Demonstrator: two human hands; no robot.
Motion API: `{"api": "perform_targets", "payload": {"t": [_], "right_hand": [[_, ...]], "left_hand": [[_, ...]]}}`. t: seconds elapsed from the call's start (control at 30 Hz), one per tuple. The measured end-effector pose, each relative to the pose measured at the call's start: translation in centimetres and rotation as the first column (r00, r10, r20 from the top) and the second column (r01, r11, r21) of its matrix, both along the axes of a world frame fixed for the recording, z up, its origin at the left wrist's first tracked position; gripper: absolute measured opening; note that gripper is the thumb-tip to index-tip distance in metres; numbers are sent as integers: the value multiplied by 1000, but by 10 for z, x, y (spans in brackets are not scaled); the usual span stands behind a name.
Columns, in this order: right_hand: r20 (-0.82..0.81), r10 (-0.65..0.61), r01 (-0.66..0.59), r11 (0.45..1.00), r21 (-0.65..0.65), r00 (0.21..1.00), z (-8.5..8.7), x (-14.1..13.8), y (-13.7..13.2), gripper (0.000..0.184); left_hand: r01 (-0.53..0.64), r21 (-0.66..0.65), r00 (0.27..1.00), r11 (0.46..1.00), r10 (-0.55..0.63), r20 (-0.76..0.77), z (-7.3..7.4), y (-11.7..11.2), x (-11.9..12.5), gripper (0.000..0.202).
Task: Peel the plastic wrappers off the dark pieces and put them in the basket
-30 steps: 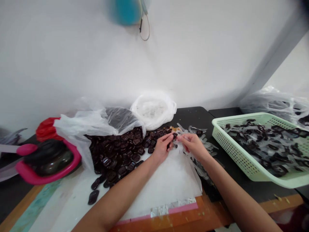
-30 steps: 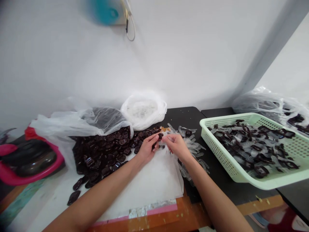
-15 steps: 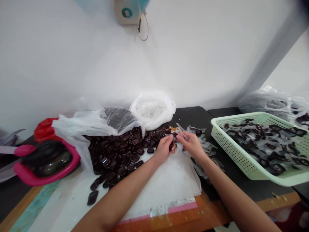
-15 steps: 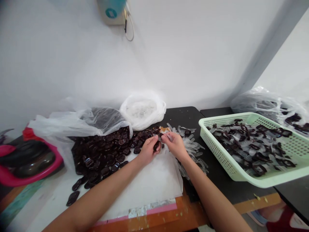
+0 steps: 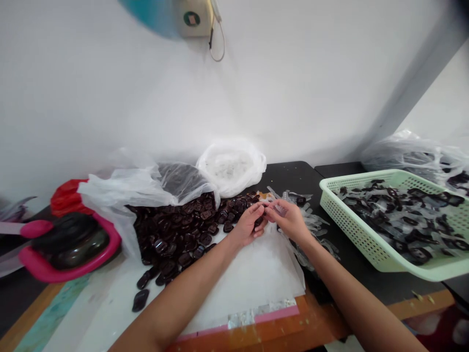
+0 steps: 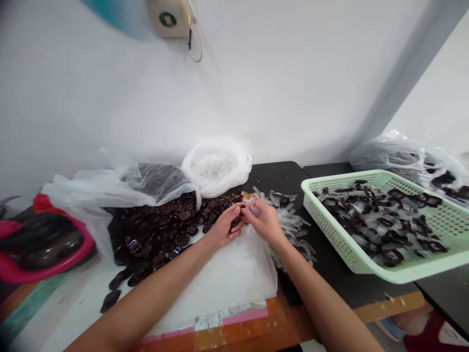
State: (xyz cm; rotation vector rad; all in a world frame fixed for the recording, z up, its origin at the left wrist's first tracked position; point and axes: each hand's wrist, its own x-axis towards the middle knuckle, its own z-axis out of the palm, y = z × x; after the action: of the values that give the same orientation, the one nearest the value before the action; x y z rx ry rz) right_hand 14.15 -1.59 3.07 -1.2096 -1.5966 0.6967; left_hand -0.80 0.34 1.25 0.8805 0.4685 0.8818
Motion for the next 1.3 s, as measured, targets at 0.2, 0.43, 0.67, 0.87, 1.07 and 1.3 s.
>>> {"api": "perform_targets", "payload": {"t": [0.2, 0.43, 0.67, 0.87, 1.07, 1.3], "right_hand": [[174, -132, 96, 975, 201, 976, 4, -3, -5, 17], [187, -114, 70, 972, 226, 976, 1, -5, -5, 15], [280, -62, -6, 972, 234, 958, 1, -3, -4, 8], [301, -75, 2, 972, 234, 951, -3, -2, -2, 7], [310, -72, 9, 980, 199, 948, -6, -1, 1, 8], [267, -48, -2, 983, 184, 963, -7, 0, 1, 9]], "left_hand": [[-130, -23, 991, 991, 131, 37, -12, 8, 0, 41], [-153, -4, 988, 988, 153, 10, -13, 8, 1, 38], [-200, 10, 979, 980, 201, -19, -14, 9, 3, 35], [-208, 31, 977, 978, 209, -43, -12, 7, 3, 36], [-195, 42, 977, 980, 198, -77, -10, 5, 3, 37], [-187, 42, 978, 981, 190, -89, -8, 4, 3, 42]]}}
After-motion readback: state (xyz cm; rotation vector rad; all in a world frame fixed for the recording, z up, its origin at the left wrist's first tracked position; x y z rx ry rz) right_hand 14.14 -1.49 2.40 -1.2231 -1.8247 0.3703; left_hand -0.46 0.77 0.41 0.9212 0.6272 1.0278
